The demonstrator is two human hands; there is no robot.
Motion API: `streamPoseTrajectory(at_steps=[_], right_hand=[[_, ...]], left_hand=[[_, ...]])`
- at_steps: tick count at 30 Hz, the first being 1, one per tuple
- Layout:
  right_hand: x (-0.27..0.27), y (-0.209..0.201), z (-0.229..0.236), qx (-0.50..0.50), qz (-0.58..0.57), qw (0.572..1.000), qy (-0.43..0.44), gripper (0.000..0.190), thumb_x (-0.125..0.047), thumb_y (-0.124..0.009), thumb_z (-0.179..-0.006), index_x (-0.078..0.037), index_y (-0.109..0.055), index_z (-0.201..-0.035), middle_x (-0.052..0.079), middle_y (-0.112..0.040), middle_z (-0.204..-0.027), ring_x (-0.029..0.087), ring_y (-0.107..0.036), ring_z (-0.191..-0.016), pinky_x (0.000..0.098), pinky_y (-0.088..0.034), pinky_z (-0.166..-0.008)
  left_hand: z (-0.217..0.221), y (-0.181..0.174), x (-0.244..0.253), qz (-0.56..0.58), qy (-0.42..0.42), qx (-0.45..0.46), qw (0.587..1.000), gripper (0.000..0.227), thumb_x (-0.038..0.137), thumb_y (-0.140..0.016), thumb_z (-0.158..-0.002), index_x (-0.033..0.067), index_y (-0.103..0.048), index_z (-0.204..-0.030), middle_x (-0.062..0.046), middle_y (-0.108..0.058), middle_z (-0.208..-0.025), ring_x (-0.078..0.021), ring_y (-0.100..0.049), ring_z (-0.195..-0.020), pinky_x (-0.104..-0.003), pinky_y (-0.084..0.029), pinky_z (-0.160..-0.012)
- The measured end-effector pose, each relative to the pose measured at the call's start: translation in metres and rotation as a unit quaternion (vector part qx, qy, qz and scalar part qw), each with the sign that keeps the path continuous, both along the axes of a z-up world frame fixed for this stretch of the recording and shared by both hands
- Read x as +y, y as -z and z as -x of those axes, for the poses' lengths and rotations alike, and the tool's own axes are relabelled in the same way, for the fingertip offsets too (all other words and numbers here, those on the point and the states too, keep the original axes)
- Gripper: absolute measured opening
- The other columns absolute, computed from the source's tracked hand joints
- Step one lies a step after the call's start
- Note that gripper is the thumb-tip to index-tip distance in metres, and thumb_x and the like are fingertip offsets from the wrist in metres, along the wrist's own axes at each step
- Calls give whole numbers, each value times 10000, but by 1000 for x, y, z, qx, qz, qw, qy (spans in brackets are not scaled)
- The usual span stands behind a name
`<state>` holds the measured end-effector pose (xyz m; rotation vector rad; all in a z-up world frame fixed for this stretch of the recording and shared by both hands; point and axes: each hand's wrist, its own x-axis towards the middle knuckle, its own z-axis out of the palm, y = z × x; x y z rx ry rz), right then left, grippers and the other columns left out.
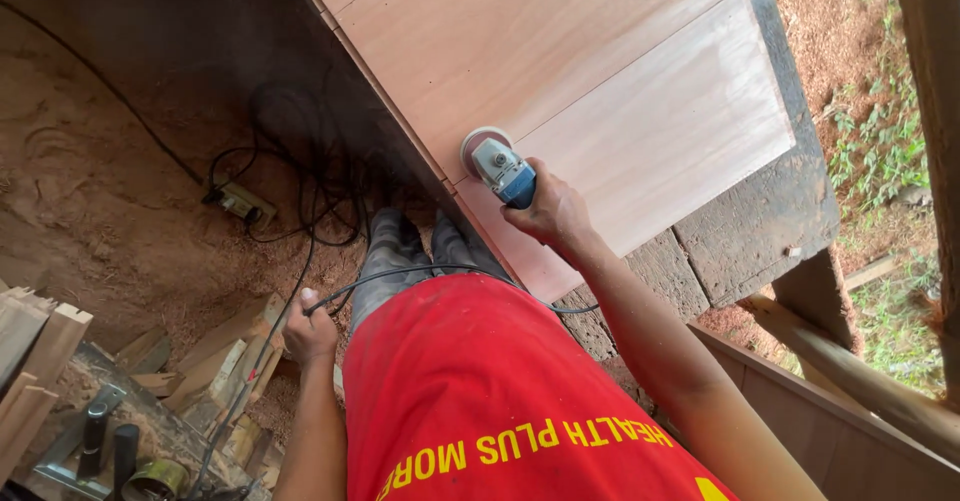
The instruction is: The person uses a hammer and chisel to work on a wooden board, then switches to an angle grinder to sand the surface of the wood. The person moves around the workbench to access different areas of the board while sanding.
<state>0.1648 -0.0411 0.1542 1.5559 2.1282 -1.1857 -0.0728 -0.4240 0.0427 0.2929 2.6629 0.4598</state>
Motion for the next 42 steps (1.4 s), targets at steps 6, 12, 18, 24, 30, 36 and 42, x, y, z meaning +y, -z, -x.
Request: streamPoseTrajectory(at_steps=[6, 12, 18, 24, 30, 36, 42], right_hand=[[-21, 22, 14, 56, -43, 997, -35, 776, -376, -806, -708, -124, -492, -1372, 222, -724, -1029, 410, -714, -958, 496, -560, -808], [-37, 21, 26, 86, -42, 992, -78, 811, -387, -829, -661, -138, -503, -1360, 260, -700, -1079, 451, -679, -978, 516, -549, -816], [-9, 7, 1, 53, -40, 998, -9, 755, -422, -788, -722, -156, -518, -1375, 241, -712, -1083, 431, -691, -989, 511, -551, -837], [25, 4, -42, 19, -42, 999, 29, 802, -413, -797, -695, -115, -508, -1381, 212, -730, -942, 380, -734, -845, 483, -571, -768], [62, -12, -61, -20, 6, 989, 149, 873, -431, -774, -700, -87, -454, -1435, 167, -737, -784, 316, -748, -620, 432, -604, -637], [107, 32, -105, -7, -59, 978, 202, 769, -413, -805, -713, -39, -532, -1327, 173, -744, -898, 279, -752, -739, 418, -612, -679], [142, 51, -131, 52, -114, 931, 344, 734, -356, -846, -693, 3, -524, -1246, 163, -697, -960, 259, -727, -784, 410, -622, -680]], left_hand=[[6, 1, 8, -91, 17, 26, 995, 453, 442, -506, -1085, 64, -756, -1083, -208, -739, -970, -419, -712, -925, -510, -545, -791], [12, 4, 11, -79, 24, 3, 997, 470, 456, -510, -1079, 63, -768, -1087, -214, -731, -942, -437, -688, -907, -523, -524, -773], [15, -10, 22, -44, 12, -3, 999, 483, 468, -490, -1097, 75, -771, -1111, -184, -734, -877, -412, -693, -879, -509, -517, -758], [18, -11, 27, -19, -1, -17, 1000, 488, 469, -492, -1099, 65, -766, -1083, -128, -743, -830, -353, -715, -849, -470, -531, -757], [18, -9, 26, -28, -4, -14, 999, 461, 436, -517, -1090, 43, -757, -1079, -126, -748, -827, -345, -717, -850, -456, -532, -765], [18, -16, 31, -61, 2, -21, 998, 467, 441, -515, -1091, 43, -758, -1125, -132, -745, -848, -324, -729, -857, -434, -545, -786], [21, -30, 30, -49, -12, -21, 998, 481, 437, -497, -1101, 35, -758, -1146, -134, -761, -860, -308, -735, -863, -423, -550, -793]])
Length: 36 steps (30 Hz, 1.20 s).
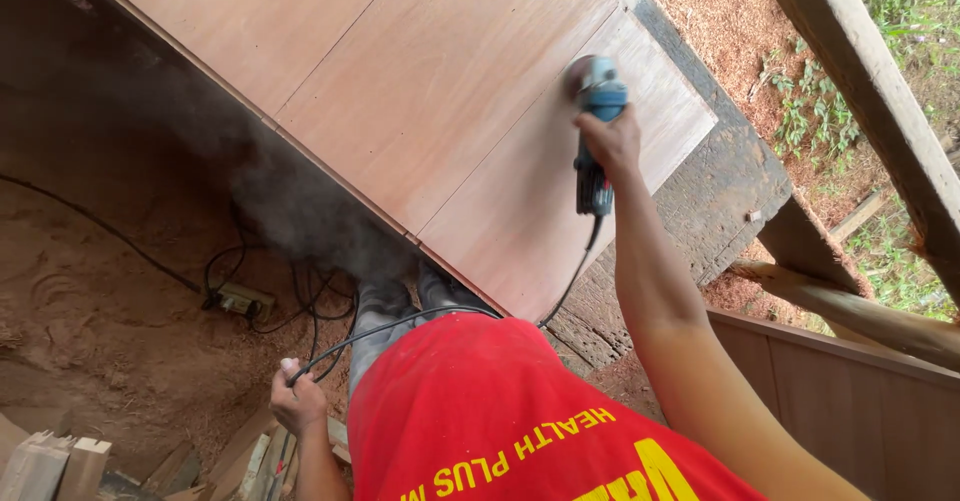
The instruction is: The person uses a hammer and chisel to work on a wooden board, then switches to an angle grinder to sand the surface of the wood. The person moves around the workbench to access different areas of the board while sanding.
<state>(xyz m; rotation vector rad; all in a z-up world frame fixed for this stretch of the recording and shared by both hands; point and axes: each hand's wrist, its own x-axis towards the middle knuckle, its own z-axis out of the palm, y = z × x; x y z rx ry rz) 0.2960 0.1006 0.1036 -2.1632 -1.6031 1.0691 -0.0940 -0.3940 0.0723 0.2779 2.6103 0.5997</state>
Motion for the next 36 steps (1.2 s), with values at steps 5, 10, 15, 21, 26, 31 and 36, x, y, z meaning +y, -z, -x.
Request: streamPoseTrajectory(at_steps=[5, 10, 15, 21, 26, 31, 36], right_hand=[[-6, 1, -14, 314, -53, 906, 279, 586, -270, -827, -747, -7, -559, -1196, 87, -620, -893, 231, -650, -705, 400, -598, -607], [-56, -9, -38, 374, -48, 880, 290, 499, -265, -811, -810, -32, -600, -1199, 40, -623, -929, 174, -649, -780, 333, -599, -678], [-114, -22, -57, 394, -15, 875, 281, 419, -259, -798, -846, -53, -616, -1163, 25, -604, -906, 166, -616, -752, 325, -556, -667], [-176, -19, -65, 297, 3, 929, 222, 469, -250, -818, -817, -59, -638, -1206, 57, -674, -1033, 152, -658, -844, 325, -570, -737], [-219, -18, -34, 281, -15, 924, 259, 504, -207, -823, -783, -40, -618, -1212, 71, -675, -1020, 169, -659, -825, 340, -577, -720], [-235, -18, 24, 255, -25, 922, 290, 496, -194, -830, -772, -29, -636, -1197, 68, -690, -1006, 166, -675, -823, 332, -583, -713], [-237, -25, 116, 215, -53, 915, 337, 500, -193, -845, -767, -28, -622, -1183, 67, -692, -987, 161, -671, -787, 324, -578, -670]], left_hand=[[9, 0, -6, -66, -65, 26, 995, 514, 434, -519, -1116, -40, -715, -1089, -173, -740, -888, -293, -728, -839, -390, -558, -758], [20, 27, 20, -239, -7, 123, 963, 558, 433, -408, -1160, -54, -681, -1168, -169, -711, -936, -266, -701, -846, -370, -567, -802], [48, 19, 85, -436, 24, 119, 892, 686, 527, -347, -1151, -104, -606, -1228, -118, -631, -899, -274, -701, -879, -401, -598, -867], [103, -52, 163, -522, 34, 85, 848, 709, 559, -304, -1129, -91, -568, -1234, -86, -618, -907, -248, -686, -874, -420, -621, -919], [184, -88, 197, -477, 66, 180, 857, 605, 519, -336, -1159, -12, -590, -1019, -45, -561, -725, -181, -579, -699, -370, -607, -854], [241, -126, 235, -405, 262, 290, 827, 423, 338, -547, -1147, -24, -672, -967, -117, -658, -794, -210, -610, -666, -362, -555, -702], [342, -72, 263, -338, 353, 292, 822, 229, 206, -663, -1116, 27, -710, -981, -125, -690, -830, -277, -647, -701, -392, -557, -657]])
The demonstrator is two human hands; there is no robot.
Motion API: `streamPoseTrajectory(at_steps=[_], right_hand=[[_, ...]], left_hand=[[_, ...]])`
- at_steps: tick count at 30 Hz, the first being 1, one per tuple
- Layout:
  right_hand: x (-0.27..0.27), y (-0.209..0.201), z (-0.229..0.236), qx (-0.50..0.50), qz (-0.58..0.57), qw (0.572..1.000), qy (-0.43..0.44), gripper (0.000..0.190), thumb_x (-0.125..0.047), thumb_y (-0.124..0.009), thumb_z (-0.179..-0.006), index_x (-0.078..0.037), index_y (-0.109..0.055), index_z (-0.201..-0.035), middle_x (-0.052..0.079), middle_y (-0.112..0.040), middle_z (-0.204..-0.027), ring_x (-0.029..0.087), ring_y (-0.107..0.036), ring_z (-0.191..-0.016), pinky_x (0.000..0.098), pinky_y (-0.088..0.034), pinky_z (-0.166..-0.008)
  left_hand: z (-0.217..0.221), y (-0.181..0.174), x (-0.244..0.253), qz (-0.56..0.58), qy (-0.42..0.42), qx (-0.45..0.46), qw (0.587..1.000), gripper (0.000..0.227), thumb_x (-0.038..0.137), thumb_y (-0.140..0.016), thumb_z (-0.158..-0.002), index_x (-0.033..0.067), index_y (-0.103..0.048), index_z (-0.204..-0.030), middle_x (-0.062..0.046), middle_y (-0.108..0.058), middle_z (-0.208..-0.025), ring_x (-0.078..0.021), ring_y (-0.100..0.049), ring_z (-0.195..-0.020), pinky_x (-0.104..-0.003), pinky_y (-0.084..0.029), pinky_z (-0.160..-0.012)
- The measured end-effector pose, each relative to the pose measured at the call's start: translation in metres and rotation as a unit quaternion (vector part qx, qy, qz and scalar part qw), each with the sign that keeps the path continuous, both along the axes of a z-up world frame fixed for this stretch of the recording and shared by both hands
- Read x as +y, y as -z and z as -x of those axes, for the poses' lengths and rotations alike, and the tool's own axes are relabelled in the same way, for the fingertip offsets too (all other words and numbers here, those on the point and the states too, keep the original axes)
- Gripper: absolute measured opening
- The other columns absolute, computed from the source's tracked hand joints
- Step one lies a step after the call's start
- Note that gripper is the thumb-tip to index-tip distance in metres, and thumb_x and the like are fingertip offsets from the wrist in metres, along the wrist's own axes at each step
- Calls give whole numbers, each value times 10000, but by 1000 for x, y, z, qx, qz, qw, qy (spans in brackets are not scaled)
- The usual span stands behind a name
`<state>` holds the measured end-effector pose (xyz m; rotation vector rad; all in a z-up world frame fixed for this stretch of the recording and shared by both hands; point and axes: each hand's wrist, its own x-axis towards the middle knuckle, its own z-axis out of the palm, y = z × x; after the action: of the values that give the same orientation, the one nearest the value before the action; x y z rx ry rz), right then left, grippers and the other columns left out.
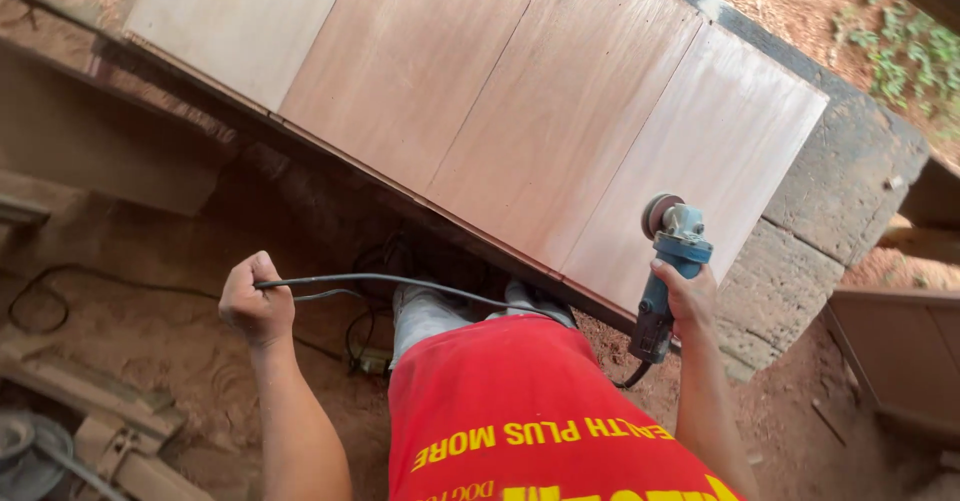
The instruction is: The person uses a hammer and chisel to work on a wooden board, then switches to an angle grinder to sand the surface of the wood. The person moves around the workbench to access different areas of the board while sanding.
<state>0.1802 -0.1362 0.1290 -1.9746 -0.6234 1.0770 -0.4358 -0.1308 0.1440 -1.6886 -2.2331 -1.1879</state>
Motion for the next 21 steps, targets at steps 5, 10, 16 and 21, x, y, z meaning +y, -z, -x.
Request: streamPoseTrajectory(at_steps=[5, 10, 16, 21], right_hand=[[-1, -25, 99, -23, 55, 997, 56, 478, -187, -839, -750, 11, -626, -1130, 95, -701, -911, 185, -691, -694, 340, -591, -604], [-27, -37, 162, -68, 48, 993, 81, 461, -220, -851, -749, 18, -668, -1098, 69, -724, -896, 163, -695, -722, 311, -582, -624], [-69, -40, 183, 46, 65, 984, 158, 452, -264, -826, -775, 10, -702, -1113, 76, -701, -884, 175, -671, -714, 340, -568, -621], [-81, -22, 175, 107, -23, 977, 183, 514, -255, -823, -724, -80, -645, -1174, 43, -691, -920, 155, -717, -761, 321, -602, -682]], left_hand=[[75, 51, -12, 348, 98, 43, 931, 113, 239, -678, -978, 143, -730, -950, -116, -737, -852, -365, -695, -865, -512, -528, -831], [103, 91, -31, 518, 179, -5, 836, 236, 336, -583, -942, 193, -737, -1050, -102, -760, -1049, -365, -695, -988, -512, -531, -878], [73, 96, 23, 616, 246, 50, 747, 326, 413, -560, -952, 189, -673, -1161, -120, -724, -1149, -364, -662, -1100, -512, -520, -935], [-48, 76, 90, 552, 404, 51, 728, 583, 519, -630, -894, 73, -621, -1269, -209, -678, -1186, -410, -634, -1112, -530, -513, -924]])
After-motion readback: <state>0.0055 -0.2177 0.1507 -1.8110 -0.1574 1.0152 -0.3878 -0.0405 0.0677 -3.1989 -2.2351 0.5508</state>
